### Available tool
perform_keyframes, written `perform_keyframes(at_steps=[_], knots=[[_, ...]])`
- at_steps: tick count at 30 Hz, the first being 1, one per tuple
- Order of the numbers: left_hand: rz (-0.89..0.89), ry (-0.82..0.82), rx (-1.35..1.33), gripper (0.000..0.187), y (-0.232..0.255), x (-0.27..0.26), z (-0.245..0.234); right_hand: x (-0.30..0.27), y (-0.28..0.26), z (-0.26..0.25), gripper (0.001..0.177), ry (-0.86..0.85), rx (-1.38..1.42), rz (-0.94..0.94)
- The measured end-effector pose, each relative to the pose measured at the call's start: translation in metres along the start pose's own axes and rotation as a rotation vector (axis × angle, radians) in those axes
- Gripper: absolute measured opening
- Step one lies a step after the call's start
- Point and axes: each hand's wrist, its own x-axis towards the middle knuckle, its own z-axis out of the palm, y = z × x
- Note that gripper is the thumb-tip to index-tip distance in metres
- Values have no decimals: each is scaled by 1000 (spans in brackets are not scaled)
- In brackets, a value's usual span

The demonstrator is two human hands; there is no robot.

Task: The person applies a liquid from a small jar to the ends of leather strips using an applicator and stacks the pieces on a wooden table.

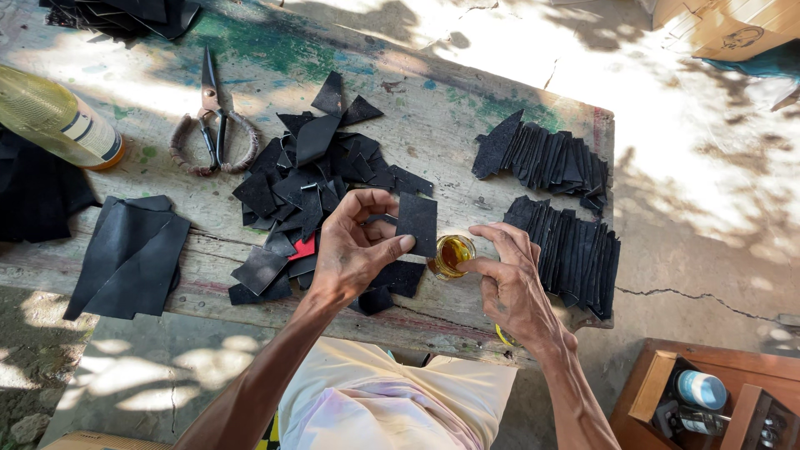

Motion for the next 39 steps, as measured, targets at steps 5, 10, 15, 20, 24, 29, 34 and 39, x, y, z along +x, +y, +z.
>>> perform_keyframes(at_steps=[5, 10, 15, 20, 24, 29, 34, 39], knots=[[-147, -73, -86, 44, -5, -13, 5, -13, -7, 17, 30, 336, 342, 18], [-338, -81, -304, 54, -8, -32, 26, -34, -42, 48, 39, 477, 1043, 163], [-312, -146, -490, 56, -6, -38, 43, -36, -53, 53, 58, 425, 1080, 177], [-272, -151, -424, 55, -7, -38, 47, -37, -51, 53, 56, 427, 1108, 197], [-255, -173, -398, 55, -7, -37, 47, -40, -48, 53, 55, 411, 1079, 178], [-267, -179, -363, 54, -6, -36, 47, -40, -47, 50, 53, 402, 1039, 165], [-266, -197, -385, 54, -7, -35, 46, -40, -47, 48, 53, 391, 1020, 185], [-257, -190, -383, 54, -7, -35, 46, -40, -47, 48, 51, 396, 978, 185]])
